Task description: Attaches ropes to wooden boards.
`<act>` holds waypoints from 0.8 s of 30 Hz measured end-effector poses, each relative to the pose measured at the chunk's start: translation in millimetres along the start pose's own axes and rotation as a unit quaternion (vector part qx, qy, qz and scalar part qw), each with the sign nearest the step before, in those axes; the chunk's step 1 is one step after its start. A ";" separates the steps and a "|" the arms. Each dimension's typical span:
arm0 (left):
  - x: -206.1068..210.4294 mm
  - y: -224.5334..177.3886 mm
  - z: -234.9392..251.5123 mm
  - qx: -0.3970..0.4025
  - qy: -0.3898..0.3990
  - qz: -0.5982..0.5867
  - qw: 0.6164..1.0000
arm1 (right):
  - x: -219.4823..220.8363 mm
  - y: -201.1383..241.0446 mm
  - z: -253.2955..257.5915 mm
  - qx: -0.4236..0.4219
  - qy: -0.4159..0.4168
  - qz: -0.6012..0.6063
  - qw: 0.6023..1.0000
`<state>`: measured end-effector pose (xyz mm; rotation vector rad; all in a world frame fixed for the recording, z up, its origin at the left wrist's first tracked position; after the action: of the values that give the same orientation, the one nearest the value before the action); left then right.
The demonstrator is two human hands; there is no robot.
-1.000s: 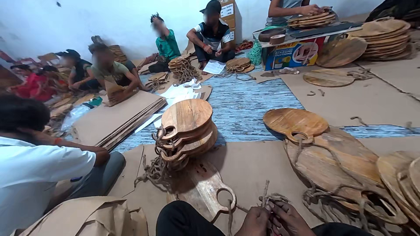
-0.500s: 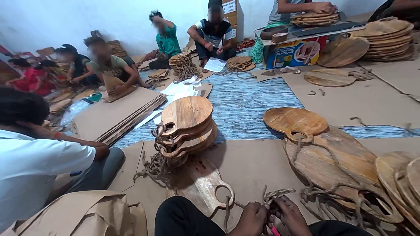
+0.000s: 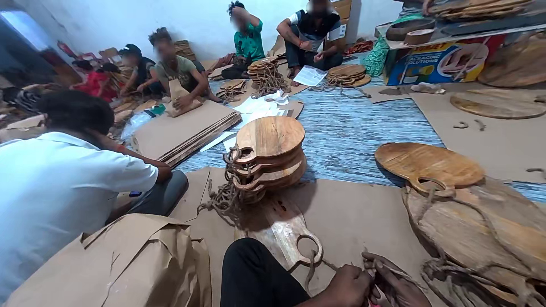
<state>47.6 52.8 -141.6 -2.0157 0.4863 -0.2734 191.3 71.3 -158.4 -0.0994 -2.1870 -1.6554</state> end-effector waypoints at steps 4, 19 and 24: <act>-1.2 -6.2 -2.9 0.006 -0.008 0.004 1.000 | -8.8 -3.9 1.6 0.014 -0.130 -0.122 0.984; -1.1 -3.7 -0.6 0.022 -0.026 0.050 0.998 | 1.0 -9.4 1.9 -0.033 -0.042 -0.111 0.992; -3.0 -7.0 2.1 0.013 -0.019 0.057 0.998 | -1.1 -5.4 2.2 0.013 -0.038 0.045 0.998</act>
<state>47.2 58.8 -136.3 -1.9559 0.5682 -0.1697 190.1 71.9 -164.2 -0.2545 -2.2248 -1.5978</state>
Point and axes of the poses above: each hand's wrist, its own z-axis towards the middle knuckle, its own x-axis out of the palm, y = z × x, the point moved 3 cm from there along z, towards the middle knuckle, and after that the axes turned 1 degree about -x, right-handed, at the moved point
